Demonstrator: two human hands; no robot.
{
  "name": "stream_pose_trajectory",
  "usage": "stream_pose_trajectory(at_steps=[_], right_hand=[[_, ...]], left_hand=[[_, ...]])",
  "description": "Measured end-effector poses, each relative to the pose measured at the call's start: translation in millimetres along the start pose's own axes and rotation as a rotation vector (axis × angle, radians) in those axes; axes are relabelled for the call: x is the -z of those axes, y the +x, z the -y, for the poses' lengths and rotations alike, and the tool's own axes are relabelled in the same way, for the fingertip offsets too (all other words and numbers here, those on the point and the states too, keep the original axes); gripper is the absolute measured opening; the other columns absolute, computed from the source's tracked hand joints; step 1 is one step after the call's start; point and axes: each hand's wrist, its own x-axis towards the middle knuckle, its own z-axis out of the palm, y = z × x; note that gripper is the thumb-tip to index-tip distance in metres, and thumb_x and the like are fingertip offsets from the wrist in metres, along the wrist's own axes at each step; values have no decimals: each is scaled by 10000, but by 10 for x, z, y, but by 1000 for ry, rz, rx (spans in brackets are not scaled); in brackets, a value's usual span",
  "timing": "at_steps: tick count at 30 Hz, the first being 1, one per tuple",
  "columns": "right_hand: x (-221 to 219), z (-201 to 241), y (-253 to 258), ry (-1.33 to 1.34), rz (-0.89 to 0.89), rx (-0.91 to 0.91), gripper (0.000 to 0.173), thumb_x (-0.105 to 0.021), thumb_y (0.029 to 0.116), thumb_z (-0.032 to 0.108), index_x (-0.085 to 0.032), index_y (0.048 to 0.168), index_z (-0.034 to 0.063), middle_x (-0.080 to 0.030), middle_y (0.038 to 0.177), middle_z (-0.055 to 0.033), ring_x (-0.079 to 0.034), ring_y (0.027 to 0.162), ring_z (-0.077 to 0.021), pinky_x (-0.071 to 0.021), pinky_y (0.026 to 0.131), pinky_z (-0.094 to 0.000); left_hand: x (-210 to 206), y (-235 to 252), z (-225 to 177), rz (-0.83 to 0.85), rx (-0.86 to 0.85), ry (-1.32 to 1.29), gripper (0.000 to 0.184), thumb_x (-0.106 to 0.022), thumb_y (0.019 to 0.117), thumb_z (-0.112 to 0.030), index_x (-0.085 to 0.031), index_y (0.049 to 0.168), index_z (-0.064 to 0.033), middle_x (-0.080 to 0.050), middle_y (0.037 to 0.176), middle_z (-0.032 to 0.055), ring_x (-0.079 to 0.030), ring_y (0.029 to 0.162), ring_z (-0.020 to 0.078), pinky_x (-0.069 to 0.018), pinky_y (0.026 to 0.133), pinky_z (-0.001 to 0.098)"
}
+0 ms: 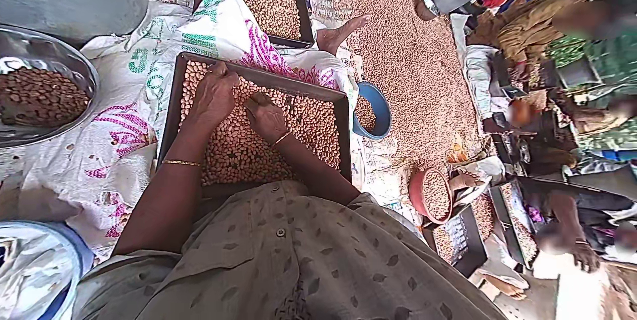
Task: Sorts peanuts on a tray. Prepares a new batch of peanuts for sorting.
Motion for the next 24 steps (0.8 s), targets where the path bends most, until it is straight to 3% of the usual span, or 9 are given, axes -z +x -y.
stream_pose_trajectory(at_steps=[5, 9, 10, 11, 14, 16, 20, 22, 24], right_hand=[[6, -30, 9, -3, -6, -21, 210, -584, 956, 102, -717, 1060, -23, -698, 1207, -201, -712, 1060, -341, -595, 799, -488], [401, -219, 4, 273, 450, 36, 179, -622, 971, 94, -728, 1007, -46, -721, 1030, -198, -703, 952, -324, -552, 859, -525], [485, -294, -10, 385, 504, 53, 177, -638, 978, 93, -724, 992, -61, -713, 964, -187, -685, 878, -283, -543, 831, -478], [521, -380, -30, 439, 435, 51, 169, -648, 979, 100, -733, 983, -46, -727, 911, -159, -699, 811, -239, -574, 790, -437], [522, -648, 48, 335, -39, -28, 172, -630, 971, 92, -773, 1015, 8, -766, 994, -142, -742, 907, -265, -587, 844, -475], [417, -791, 76, 291, -128, -33, 164, -654, 959, 91, -776, 1041, 18, -762, 1052, -149, -735, 983, -286, -574, 902, -479], [163, -785, -225, 147, -29, 134, 277, -722, 901, 119, -772, 1168, 68, -683, 1286, -165, -610, 1211, -385, -476, 1045, -533], [220, -688, -452, 210, 89, 196, 221, -714, 906, 128, -785, 1110, 80, -685, 1264, -154, -600, 1248, -361, -457, 1083, -543], [359, -639, -608, 379, 215, 254, 191, -720, 894, 73, -782, 1071, 39, -709, 1200, -152, -639, 1187, -301, -488, 1062, -474]], left_hand=[[3, -12, 0, -9, -1, 5, 202, -523, 944, 103, -671, 1083, 99, -582, 1157, 324, -601, 1082, 512, -494, 921, 632], [9, -10, -8, 1, 1, 7, 206, -525, 951, 92, -675, 1093, 98, -585, 1161, 317, -609, 1076, 500, -502, 914, 624], [6, -7, 3, 4, 2, 10, 204, -525, 952, 88, -675, 1090, 95, -584, 1163, 313, -610, 1076, 496, -505, 914, 620], [3, -7, 8, 7, 1, 12, 200, -526, 956, 83, -675, 1087, 94, -583, 1161, 310, -608, 1080, 492, -504, 919, 617], [-7, 4, -6, 7, 7, 9, 207, -521, 959, 85, -678, 1094, 94, -585, 1171, 315, -596, 1103, 502, -491, 935, 623], [-6, -8, -14, 8, 15, 10, 207, -517, 956, 92, -676, 1089, 93, -583, 1171, 317, -597, 1101, 506, -491, 929, 629], [-3, 8, 1, 1, 7, 17, 200, -519, 962, 90, -678, 1083, 96, -587, 1152, 319, -600, 1087, 508, -496, 920, 631], [-6, 4, -2, 10, 13, 18, 204, -521, 957, 95, -680, 1084, 91, -585, 1155, 317, -598, 1092, 503, -493, 927, 630], [-13, 1, 3, 10, 9, 17, 204, -514, 964, 85, -679, 1084, 86, -585, 1156, 313, -596, 1096, 499, -491, 932, 629]])
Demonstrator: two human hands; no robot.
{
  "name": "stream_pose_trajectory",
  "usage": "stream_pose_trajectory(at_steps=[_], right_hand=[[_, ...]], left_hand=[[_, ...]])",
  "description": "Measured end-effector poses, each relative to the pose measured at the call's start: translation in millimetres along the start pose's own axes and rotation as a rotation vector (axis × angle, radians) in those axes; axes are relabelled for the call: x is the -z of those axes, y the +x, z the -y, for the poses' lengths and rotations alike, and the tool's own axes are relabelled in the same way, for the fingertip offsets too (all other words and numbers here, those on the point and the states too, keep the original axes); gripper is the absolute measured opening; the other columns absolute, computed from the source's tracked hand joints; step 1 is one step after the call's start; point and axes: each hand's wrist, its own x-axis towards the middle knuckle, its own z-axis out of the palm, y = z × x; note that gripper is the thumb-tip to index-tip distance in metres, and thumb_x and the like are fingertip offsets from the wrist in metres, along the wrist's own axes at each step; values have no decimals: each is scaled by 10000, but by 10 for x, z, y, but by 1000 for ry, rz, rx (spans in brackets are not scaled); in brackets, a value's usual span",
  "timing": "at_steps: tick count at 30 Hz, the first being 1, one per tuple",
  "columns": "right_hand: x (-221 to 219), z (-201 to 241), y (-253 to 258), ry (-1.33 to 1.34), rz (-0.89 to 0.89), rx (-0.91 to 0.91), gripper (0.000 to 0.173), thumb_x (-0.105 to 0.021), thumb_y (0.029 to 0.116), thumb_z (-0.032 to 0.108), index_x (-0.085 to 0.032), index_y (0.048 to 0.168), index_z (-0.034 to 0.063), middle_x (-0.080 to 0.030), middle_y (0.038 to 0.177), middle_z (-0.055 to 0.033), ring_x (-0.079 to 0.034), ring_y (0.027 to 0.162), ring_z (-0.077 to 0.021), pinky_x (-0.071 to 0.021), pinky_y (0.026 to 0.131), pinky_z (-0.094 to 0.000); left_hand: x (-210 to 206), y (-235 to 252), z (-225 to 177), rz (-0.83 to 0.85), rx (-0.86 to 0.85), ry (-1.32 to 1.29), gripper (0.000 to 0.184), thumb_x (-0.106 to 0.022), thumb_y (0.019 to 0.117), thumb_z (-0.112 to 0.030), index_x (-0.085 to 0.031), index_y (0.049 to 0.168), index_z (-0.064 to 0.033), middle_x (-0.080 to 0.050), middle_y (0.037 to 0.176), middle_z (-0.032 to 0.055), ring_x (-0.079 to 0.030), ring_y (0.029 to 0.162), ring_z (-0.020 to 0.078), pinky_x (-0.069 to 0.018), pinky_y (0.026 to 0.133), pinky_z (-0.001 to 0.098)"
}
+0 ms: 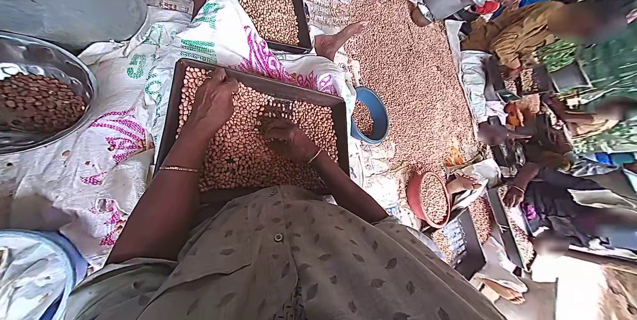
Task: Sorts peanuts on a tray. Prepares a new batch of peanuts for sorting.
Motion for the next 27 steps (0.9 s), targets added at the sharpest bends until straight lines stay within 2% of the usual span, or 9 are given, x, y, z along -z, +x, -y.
stream_pose_trajectory(at_steps=[2, 4, 7, 10, 12, 21, 24, 25, 27], right_hand=[[131, 60, -63, 272, 61, -51, 166, -687, 924, 25, -750, 1069, -27, -722, 1088, -152, -690, 994, -206, -571, 910, -377], [245, 56, 37, 332, -55, -164, 191, -625, 973, 44, -727, 1108, -45, -736, 988, -148, -695, 795, -166, -592, 750, -351], [290, -113, 389, 24, -290, -378, 239, -583, 1011, 128, -739, 1138, -3, -757, 987, -169, -742, 847, -288, -598, 812, -490], [168, -96, 747, -228, -285, -671, 274, -569, 1031, 246, -740, 1137, 59, -748, 1057, -176, -716, 1013, -367, -548, 869, -574], [33, -14, 836, -318, -263, -763, 282, -556, 1042, 283, -708, 1130, 62, -743, 1007, -185, -720, 989, -383, -549, 821, -572], [50, -201, 715, -181, -317, -559, 224, -641, 954, 221, -722, 1039, 31, -730, 854, -149, -717, 822, -338, -549, 752, -548], [287, -313, 562, 327, -818, -389, 117, -605, 950, 46, -652, 870, -26, -638, 643, -60, -611, 507, -136, -557, 505, -310], [458, -298, 494, 596, -1035, -377, 142, -540, 1004, 33, -617, 903, -31, -639, 649, -49, -609, 494, -110, -557, 483, -272], [840, -273, 339, 1006, -1340, -477, 269, -424, 1111, 221, -579, 1076, 3, -684, 788, -67, -667, 592, -134, -576, 546, -269]], left_hand=[[-10, 4, 11, -3, -2, -2, 199, -513, 969, 73, -678, 1078, 81, -583, 1149, 306, -593, 1093, 497, -490, 931, 625], [-14, 1, 21, -9, -7, 0, 189, -511, 985, 56, -674, 1079, 79, -581, 1144, 305, -591, 1093, 499, -487, 927, 627], [-14, -4, 13, -8, -9, 7, 193, -512, 988, 52, -676, 1087, 77, -584, 1143, 310, -587, 1100, 508, -482, 929, 634], [9, 10, 23, -3, -4, 7, 193, -509, 985, 52, -672, 1086, 75, -580, 1154, 315, -586, 1102, 516, -483, 919, 645], [20, 2, 8, 11, 3, 5, 198, -505, 983, 60, -668, 1092, 81, -574, 1158, 323, -579, 1113, 521, -477, 931, 643], [11, -3, -6, 13, 0, -6, 206, -498, 975, 71, -659, 1103, 83, -567, 1157, 327, -574, 1106, 526, -466, 933, 646], [10, -3, 18, 5, -1, -2, 212, -492, 975, 67, -663, 1100, 82, -565, 1153, 325, -574, 1099, 523, -467, 927, 648], [0, 3, 26, 4, -7, -2, 211, -490, 978, 62, -662, 1099, 81, -565, 1157, 325, -575, 1097, 525, -469, 928, 649], [-8, 5, 20, 15, -7, -12, 213, -488, 981, 59, -658, 1107, 84, -560, 1176, 337, -568, 1110, 537, -462, 938, 659]])
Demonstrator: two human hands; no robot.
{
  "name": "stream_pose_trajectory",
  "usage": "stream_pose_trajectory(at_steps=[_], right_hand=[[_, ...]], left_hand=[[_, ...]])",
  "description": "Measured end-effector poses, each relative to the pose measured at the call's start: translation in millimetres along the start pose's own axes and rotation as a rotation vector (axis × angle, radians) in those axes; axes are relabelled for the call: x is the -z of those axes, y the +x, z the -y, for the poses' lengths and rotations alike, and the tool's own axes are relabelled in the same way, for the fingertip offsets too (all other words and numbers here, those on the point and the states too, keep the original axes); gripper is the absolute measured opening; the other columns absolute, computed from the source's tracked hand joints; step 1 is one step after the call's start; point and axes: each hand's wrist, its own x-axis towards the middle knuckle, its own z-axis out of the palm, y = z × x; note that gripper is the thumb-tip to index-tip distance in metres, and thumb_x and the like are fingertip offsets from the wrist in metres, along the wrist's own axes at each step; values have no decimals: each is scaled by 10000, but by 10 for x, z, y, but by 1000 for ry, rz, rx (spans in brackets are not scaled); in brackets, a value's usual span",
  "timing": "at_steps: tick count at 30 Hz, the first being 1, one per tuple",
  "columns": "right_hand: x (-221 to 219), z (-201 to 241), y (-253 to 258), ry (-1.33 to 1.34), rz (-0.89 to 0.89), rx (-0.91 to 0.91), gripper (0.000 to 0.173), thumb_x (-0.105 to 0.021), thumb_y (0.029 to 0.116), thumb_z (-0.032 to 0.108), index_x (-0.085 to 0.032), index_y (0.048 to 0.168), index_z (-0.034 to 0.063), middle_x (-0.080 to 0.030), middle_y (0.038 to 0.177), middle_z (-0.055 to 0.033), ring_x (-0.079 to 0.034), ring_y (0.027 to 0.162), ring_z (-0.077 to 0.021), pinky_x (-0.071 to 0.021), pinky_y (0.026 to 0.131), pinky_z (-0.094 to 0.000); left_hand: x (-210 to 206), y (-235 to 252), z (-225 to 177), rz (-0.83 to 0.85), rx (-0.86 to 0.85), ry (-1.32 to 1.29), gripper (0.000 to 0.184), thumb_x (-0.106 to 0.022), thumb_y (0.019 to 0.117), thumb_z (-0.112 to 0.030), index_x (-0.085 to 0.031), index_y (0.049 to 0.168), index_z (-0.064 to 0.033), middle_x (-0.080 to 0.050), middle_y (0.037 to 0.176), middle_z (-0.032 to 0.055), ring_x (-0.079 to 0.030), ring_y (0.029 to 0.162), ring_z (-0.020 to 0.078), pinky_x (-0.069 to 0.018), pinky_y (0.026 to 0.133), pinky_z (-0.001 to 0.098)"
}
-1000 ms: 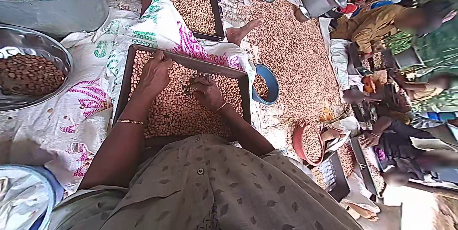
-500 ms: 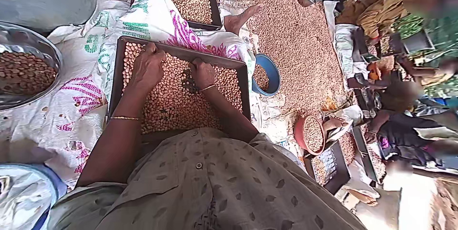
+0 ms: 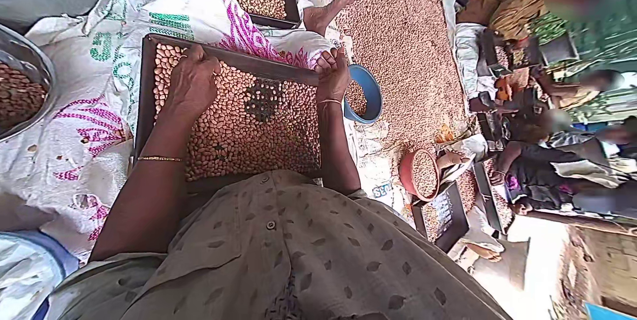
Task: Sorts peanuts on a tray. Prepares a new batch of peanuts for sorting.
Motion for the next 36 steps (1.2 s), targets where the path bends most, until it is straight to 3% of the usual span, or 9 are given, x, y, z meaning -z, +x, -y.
stream_pose_trajectory(at_steps=[1, 3, 7, 10, 13, 18, 22, 26, 36], right_hand=[[77, 102, 49, 65, -49, -84, 322, -378, 1125, 302, -536, 1149, 23, -695, 869, -78, -698, 673, -151, -593, 615, -286], [200, 102, -39, -36, 64, -132, 297, -368, 1126, 248, -537, 1143, 5, -705, 887, -91, -718, 715, -167, -613, 669, -305], [329, -142, -600, -605, 737, -185, 135, -572, 1023, 51, -646, 1055, -57, -709, 879, -96, -701, 694, -131, -620, 656, -297], [352, -430, -876, -1084, 951, 137, 164, -660, 971, 106, -752, 1033, -14, -749, 992, -143, -729, 876, -234, -596, 824, -438], [215, -443, -1048, -1434, 1035, 312, 207, -588, 989, 100, -761, 1067, 18, -731, 1138, -167, -715, 1053, -335, -574, 875, -537], [-74, -200, -1219, -1763, 1148, 192, 224, -530, 1007, 79, -719, 1101, 6, -717, 1123, -196, -706, 1022, -372, -554, 788, -562], [-155, -95, -1325, -1824, 1166, 130, 217, -517, 1015, 64, -687, 1123, -17, -691, 1119, -223, -696, 996, -390, -546, 744, -543], [-145, -169, -1189, -1785, 1174, 58, 238, -565, 991, 164, -706, 1100, 6, -713, 1103, -202, -687, 1061, -374, -525, 823, -582], [-131, -175, -1226, -1758, 1156, 3, 237, -569, 996, 153, -690, 1139, 7, -705, 1147, -202, -679, 1100, -376, -532, 844, -586]], left_hand=[[1, -2, -6, 9, 0, -2, 211, -489, 982, 60, -656, 1109, 90, -558, 1181, 344, -564, 1118, 543, -458, 942, 665], [13, 11, -16, 10, -1, 5, 205, -493, 985, 54, -654, 1106, 91, -558, 1181, 343, -560, 1125, 544, -454, 948, 667], [18, -6, -14, 18, 14, 9, 205, -499, 979, 58, -653, 1110, 89, -557, 1176, 345, -560, 1124, 542, -453, 957, 662], [31, -3, -28, 33, 25, 14, 212, -492, 984, 49, -651, 1119, 90, -555, 1187, 347, -557, 1137, 537, -444, 976, 655], [51, -16, -44, 29, 19, 9, 223, -475, 994, 42, -647, 1125, 98, -555, 1190, 355, -554, 1140, 548, -439, 970, 670], [42, -17, -42, 23, 7, 9, 233, -459, 1008, 24, -642, 1131, 99, -551, 1186, 361, -552, 1132, 560, -437, 957, 680], [27, -11, -23, 15, 11, 9, 239, -461, 1004, 35, -654, 1133, 92, -557, 1190, 355, -559, 1130, 554, -445, 951, 673], [7, -12, -14, 10, 18, 13, 226, -471, 1000, 36, -655, 1122, 85, -559, 1191, 341, -559, 1135, 542, -448, 954, 667], [13, -16, -19, 12, 18, 16, 219, -478, 998, 42, -656, 1118, 87, -556, 1200, 348, -559, 1139, 550, -447, 955, 679]])
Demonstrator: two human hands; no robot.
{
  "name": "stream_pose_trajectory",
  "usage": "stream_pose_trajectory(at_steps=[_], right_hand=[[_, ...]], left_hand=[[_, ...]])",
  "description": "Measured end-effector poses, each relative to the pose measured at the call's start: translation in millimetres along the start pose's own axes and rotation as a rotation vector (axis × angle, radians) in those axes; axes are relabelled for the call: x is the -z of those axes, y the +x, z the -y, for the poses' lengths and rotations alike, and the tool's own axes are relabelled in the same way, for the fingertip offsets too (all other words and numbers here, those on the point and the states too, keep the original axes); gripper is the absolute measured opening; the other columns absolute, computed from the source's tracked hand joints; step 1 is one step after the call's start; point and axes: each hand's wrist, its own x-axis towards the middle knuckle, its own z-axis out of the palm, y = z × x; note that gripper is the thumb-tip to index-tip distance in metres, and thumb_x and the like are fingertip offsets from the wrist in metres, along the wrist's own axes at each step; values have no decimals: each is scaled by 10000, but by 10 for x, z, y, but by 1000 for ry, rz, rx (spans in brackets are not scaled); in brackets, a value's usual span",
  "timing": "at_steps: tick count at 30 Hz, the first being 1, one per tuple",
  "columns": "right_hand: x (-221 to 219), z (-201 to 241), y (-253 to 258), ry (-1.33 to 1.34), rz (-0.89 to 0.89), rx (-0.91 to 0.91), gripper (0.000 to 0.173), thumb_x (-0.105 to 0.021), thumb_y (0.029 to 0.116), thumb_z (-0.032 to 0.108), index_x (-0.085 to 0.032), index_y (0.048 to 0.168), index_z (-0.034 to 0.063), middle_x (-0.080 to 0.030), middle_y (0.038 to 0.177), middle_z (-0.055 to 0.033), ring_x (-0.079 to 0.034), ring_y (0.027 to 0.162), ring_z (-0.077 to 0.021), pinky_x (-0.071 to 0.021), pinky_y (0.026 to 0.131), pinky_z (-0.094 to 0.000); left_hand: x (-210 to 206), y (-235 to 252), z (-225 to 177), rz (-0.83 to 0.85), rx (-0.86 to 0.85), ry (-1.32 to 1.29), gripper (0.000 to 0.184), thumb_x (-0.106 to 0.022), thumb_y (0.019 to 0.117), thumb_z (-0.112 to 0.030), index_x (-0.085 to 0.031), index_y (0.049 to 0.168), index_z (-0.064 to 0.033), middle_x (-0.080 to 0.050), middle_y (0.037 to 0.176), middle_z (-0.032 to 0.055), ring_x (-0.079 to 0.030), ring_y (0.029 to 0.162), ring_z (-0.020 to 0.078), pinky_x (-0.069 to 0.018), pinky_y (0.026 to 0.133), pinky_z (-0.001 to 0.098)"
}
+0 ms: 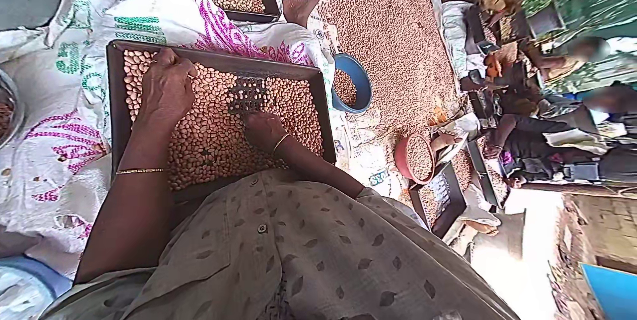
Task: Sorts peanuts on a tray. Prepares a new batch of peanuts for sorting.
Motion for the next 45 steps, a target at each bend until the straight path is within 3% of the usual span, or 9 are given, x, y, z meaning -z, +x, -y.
stream_pose_trajectory(at_steps=[7, 9, 13, 17, 23, 33, 36, 41, 45], right_hand=[[184, -14, 54, -21, 38, 56, 230, -655, 940, 185, -693, 1081, 7, -704, 1065, -205, -677, 1051, -383, -521, 829, -595], [354, -268, 152, 183, -266, 70, 222, -668, 937, 181, -707, 1024, -19, -715, 969, -185, -700, 940, -347, -546, 815, -559], [759, -763, 280, 757, -846, 180, 412, -628, 1010, 122, -531, 1346, -96, -730, 1104, -182, -744, 860, -208, -626, 803, -370], [514, -1154, 247, 377, -589, 35, 184, -622, 971, 115, -739, 1015, -20, -746, 943, -169, -729, 887, -295, -577, 847, -495], [-58, -1299, 179, 184, -528, -11, 254, -628, 946, 70, -733, 1175, 37, -685, 1189, -211, -686, 1078, -378, -561, 903, -547], [-79, -1215, 141, 157, -524, -83, 214, -566, 993, 101, -707, 1090, -27, -696, 1161, -222, -705, 1029, -397, -565, 859, -560], [-45, -1336, 185, 405, -674, -91, 216, -582, 983, 112, -728, 1053, -31, -725, 1073, -212, -709, 1016, -367, -552, 909, -539], [-2, -1506, 193, 1234, -943, -45, 160, -546, 989, 94, -626, 939, -35, -629, 720, -85, -619, 592, -149, -555, 585, -329], [90, -1479, 125, 1810, -905, 2, 146, -441, 1040, 59, -562, 973, 11, -656, 743, -60, -662, 576, -146, -591, 558, -297]], left_hand=[[-1, -3, -11, -9, 8, 9, 212, -496, 997, 44, -662, 1126, 74, -560, 1200, 341, -564, 1140, 542, -453, 955, 677], [-4, 1, -5, -13, 8, 11, 214, -494, 1000, 41, -663, 1127, 73, -564, 1195, 338, -567, 1130, 545, -453, 942, 685], [-24, -12, 24, -26, -6, 4, 213, -482, 1002, 34, -658, 1114, 75, -567, 1169, 330, -569, 1109, 540, -449, 938, 685], [-8, 5, 1, -34, -30, 5, 201, -481, 1006, 35, -652, 1094, 94, -560, 1142, 350, -562, 1086, 559, -448, 912, 690], [-5, -11, -37, -19, -21, 29, 224, -465, 1021, 17, -654, 1107, 97, -565, 1156, 356, -564, 1113, 553, -447, 936, 690], [-113, -159, -179, -40, -33, 76, 286, -425, 1048, -47, -646, 1178, 81, -546, 1258, 339, -532, 1197, 534, -407, 1025, 672], [-233, -53, -501, 15, -132, 28, 246, -473, 1015, -19, -665, 1144, 64, -575, 1231, 320, -555, 1161, 526, -398, 982, 706], [-547, 222, -1025, 211, -264, -76, 227, -506, 1016, 1, -708, 1121, 1, -602, 1206, 256, -601, 1097, 463, -456, 939, 661], [-920, 486, -1203, 285, -183, 70, 232, -506, 1038, -49, -701, 1137, 29, -602, 1231, 276, -603, 1135, 477, -439, 981, 673]])
